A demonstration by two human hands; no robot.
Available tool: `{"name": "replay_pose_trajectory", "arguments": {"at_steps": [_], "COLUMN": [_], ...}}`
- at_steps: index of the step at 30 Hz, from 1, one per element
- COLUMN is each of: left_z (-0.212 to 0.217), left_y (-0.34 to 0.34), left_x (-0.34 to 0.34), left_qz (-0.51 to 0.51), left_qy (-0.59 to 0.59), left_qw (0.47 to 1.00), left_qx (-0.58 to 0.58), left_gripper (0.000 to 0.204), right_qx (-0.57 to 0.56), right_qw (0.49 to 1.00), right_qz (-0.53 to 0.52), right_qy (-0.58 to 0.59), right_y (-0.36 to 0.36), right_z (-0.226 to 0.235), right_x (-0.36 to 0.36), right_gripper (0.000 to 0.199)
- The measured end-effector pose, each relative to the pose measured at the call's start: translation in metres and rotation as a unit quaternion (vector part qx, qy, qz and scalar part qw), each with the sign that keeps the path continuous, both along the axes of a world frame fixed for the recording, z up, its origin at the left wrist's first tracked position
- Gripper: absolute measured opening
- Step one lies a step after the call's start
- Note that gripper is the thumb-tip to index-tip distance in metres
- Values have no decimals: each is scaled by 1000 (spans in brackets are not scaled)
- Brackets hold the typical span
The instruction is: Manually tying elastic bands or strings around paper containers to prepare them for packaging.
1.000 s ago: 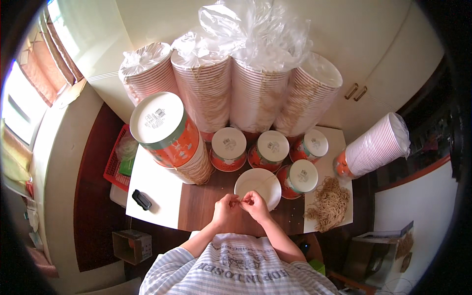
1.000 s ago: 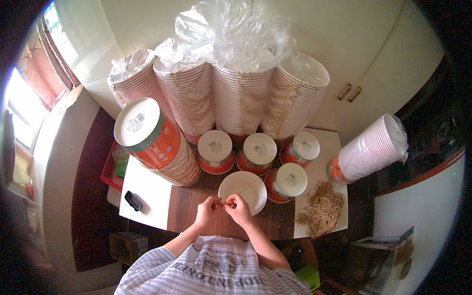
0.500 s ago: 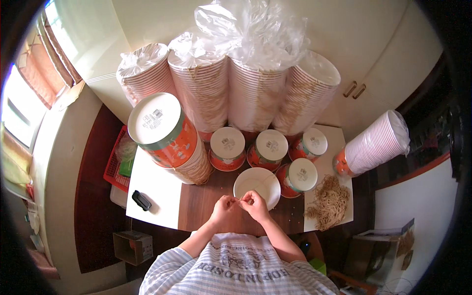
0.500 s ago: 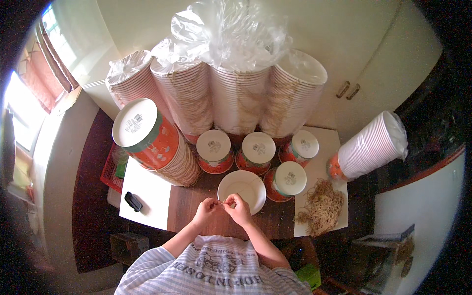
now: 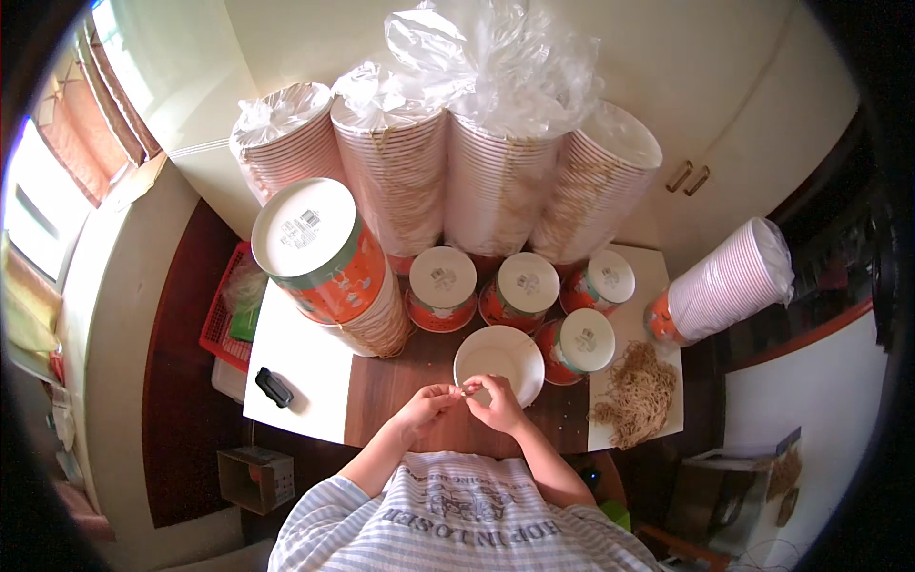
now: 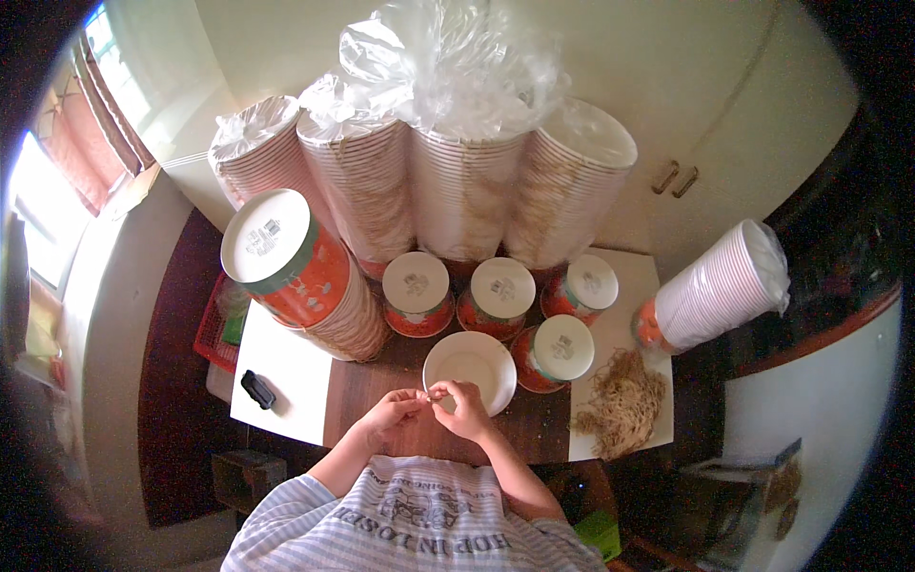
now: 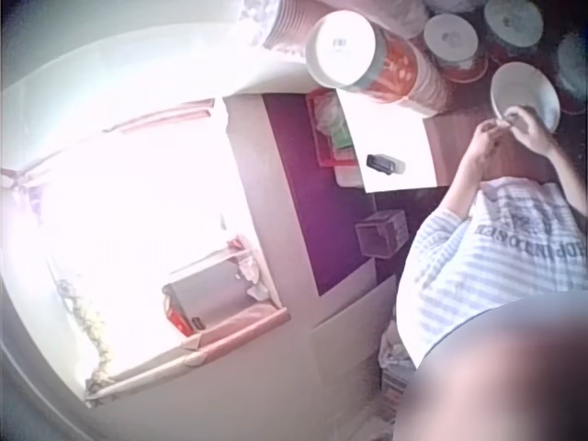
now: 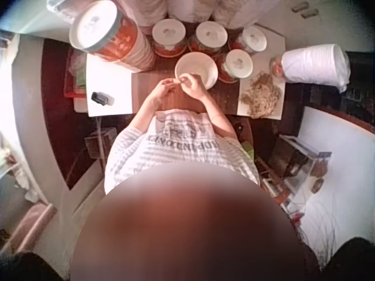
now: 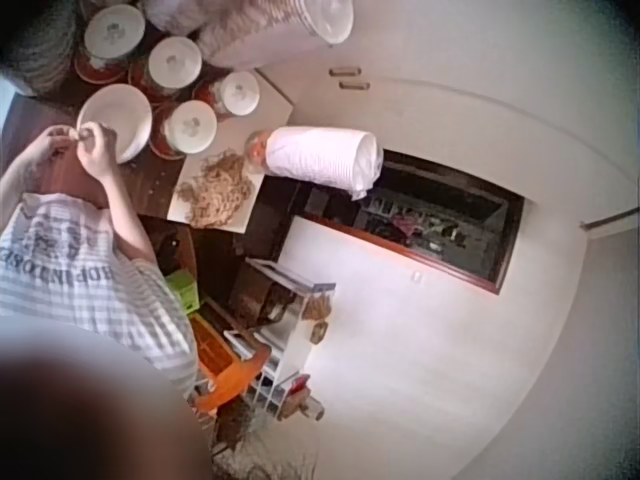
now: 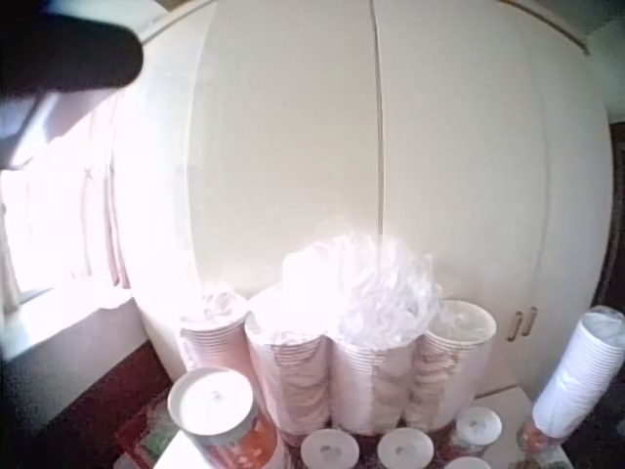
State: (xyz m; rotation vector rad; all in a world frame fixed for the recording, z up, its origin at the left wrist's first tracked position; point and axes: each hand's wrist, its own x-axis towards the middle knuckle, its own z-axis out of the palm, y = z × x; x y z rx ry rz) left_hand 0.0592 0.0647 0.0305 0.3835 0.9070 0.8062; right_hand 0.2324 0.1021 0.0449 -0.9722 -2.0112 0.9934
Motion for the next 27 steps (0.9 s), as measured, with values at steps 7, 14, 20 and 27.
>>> {"name": "replay_pose_trajectory", "arguments": {"at_steps": [7,14,20,27], "left_z": [0,-9,-9,-14], "left_y": [0,-1,0,-7], "left_x": [1,1,3,7], "left_qz": [-5,-16,-14,48], "left_qy": [8,44,86,340], "left_qw": [1000,998,995,895], "left_qx": [-1,51,43,283], "left_gripper": [9,11,12,16], "right_qx": [-120,-124,-123,-138], "right_qw": [989,992,992,990], "right_qz": [12,8,13,-14], "right_qy": [83,26,19,30], "right_y": [0,1,3,-1], "right_z": [1,-3,0,-3], "right_x": [-1,2,1,1], "right_gripper": [16,7,6,7]}}
